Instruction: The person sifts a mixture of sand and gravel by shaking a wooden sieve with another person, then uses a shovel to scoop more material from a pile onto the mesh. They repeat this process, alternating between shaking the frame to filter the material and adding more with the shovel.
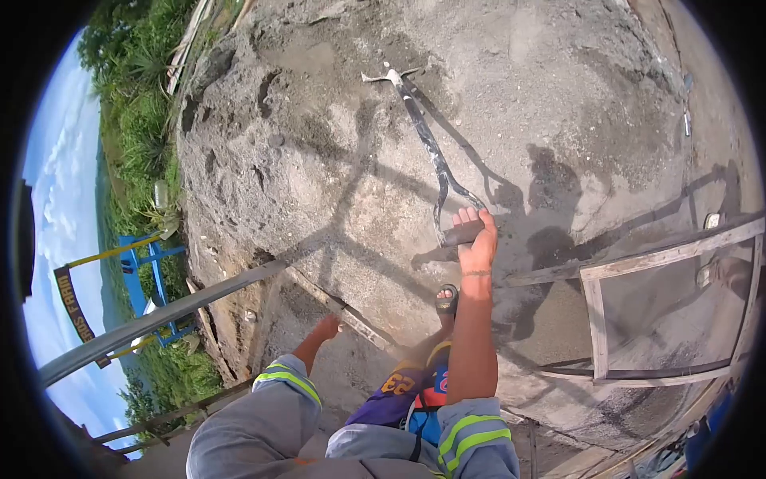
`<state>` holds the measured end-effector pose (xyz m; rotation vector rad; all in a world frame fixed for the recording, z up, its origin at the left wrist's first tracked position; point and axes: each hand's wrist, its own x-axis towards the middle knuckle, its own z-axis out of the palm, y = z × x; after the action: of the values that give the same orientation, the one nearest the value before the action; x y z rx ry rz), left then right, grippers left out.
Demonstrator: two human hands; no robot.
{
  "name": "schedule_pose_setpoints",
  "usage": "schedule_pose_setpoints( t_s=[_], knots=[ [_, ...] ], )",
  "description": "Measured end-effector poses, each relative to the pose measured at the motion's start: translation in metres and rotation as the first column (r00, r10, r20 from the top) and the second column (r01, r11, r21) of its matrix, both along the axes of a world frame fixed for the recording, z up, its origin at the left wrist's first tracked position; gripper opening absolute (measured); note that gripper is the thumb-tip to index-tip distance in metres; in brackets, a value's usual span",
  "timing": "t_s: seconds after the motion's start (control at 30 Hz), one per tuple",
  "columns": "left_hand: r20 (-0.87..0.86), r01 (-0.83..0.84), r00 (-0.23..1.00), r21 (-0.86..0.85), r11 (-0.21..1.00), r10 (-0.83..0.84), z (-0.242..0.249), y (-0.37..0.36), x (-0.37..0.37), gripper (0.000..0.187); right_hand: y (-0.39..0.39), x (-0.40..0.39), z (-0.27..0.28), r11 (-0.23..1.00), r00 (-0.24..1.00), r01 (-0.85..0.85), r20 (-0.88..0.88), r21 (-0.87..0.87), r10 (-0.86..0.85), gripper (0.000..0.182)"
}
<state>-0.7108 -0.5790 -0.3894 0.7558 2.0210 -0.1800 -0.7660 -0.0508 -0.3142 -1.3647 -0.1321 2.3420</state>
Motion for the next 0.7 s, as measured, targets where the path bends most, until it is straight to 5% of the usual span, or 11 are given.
schedule_pose_setpoints(
  t_s=[0.03, 0.07, 0.13, 0.23, 0.3, 0.33, 0.37, 0.43, 0.53, 0.6, 0.7],
  knots=[
    [-0.031, 0.034, 0.999, -0.028, 0.999, -0.035, 0.005, -0.018, -0.018, 0.022, 0.008, -0.013, -0.006, 0.994, 0.995, 0.054, 0.091, -0.091, -0.045, 0.014],
    [0.025, -0.233, 0.972, 0.067, 0.97, 0.232, -0.005, -0.039, -0.031, 0.023, 0.007, -0.017, -0.004, 0.997, 0.995, 0.024, 0.1, -0.067, -0.018, 0.015],
    [0.209, -0.668, 0.743, 0.172, 0.724, 0.636, -0.037, -0.041, -0.062, 0.026, 0.008, -0.011, 0.003, 0.999, 0.992, -0.039, 0.124, 0.005, 0.038, 0.016],
    [0.47, -0.959, 0.279, 0.101, 0.264, 0.837, -0.045, 0.062, -0.147, 0.029, -0.013, -0.003, -0.028, 0.999, 0.922, 0.019, 0.385, 0.031, -0.029, 0.015],
    [0.486, -0.926, 0.342, 0.031, 0.376, 0.804, -0.068, 0.15, -0.22, 0.029, -0.028, 0.009, -0.056, 0.999, 0.901, 0.019, 0.432, 0.051, -0.04, 0.021],
    [0.54, -0.909, 0.409, 0.311, 0.277, 0.736, -0.131, 0.167, -0.237, 0.03, -0.029, 0.008, -0.079, 0.999, 0.912, 0.017, 0.408, 0.033, -0.029, 0.025],
    [0.533, -0.985, 0.156, 0.023, 0.17, 0.832, -0.092, 0.244, -0.29, 0.034, -0.036, 0.002, -0.102, 1.0, 0.88, -0.008, 0.476, -0.019, 0.016, 0.027],
    [0.619, -0.961, 0.275, 0.197, 0.193, 0.736, -0.118, 0.314, -0.353, 0.049, -0.044, 0.022, -0.112, 0.989, 0.818, -0.051, 0.563, -0.14, 0.122, 0.033],
    [0.615, -0.995, 0.102, 0.081, 0.066, 0.782, -0.138, 0.414, -0.44, 0.076, -0.033, 0.019, -0.134, 0.971, 0.859, 0.041, 0.504, -0.235, 0.086, 0.035],
    [0.633, -0.997, 0.072, 0.025, 0.073, 0.771, -0.148, 0.461, -0.478, 0.072, -0.018, 0.017, -0.123, 0.948, 0.895, -0.01, 0.421, -0.319, 0.15, 0.029],
    [0.647, -0.992, 0.015, -0.085, 0.091, 0.763, -0.21, 0.488, -0.507, 0.053, -0.017, 0.016, -0.132, 0.966, 0.819, 0.053, 0.565, -0.252, 0.102, 0.03]
  ],
)
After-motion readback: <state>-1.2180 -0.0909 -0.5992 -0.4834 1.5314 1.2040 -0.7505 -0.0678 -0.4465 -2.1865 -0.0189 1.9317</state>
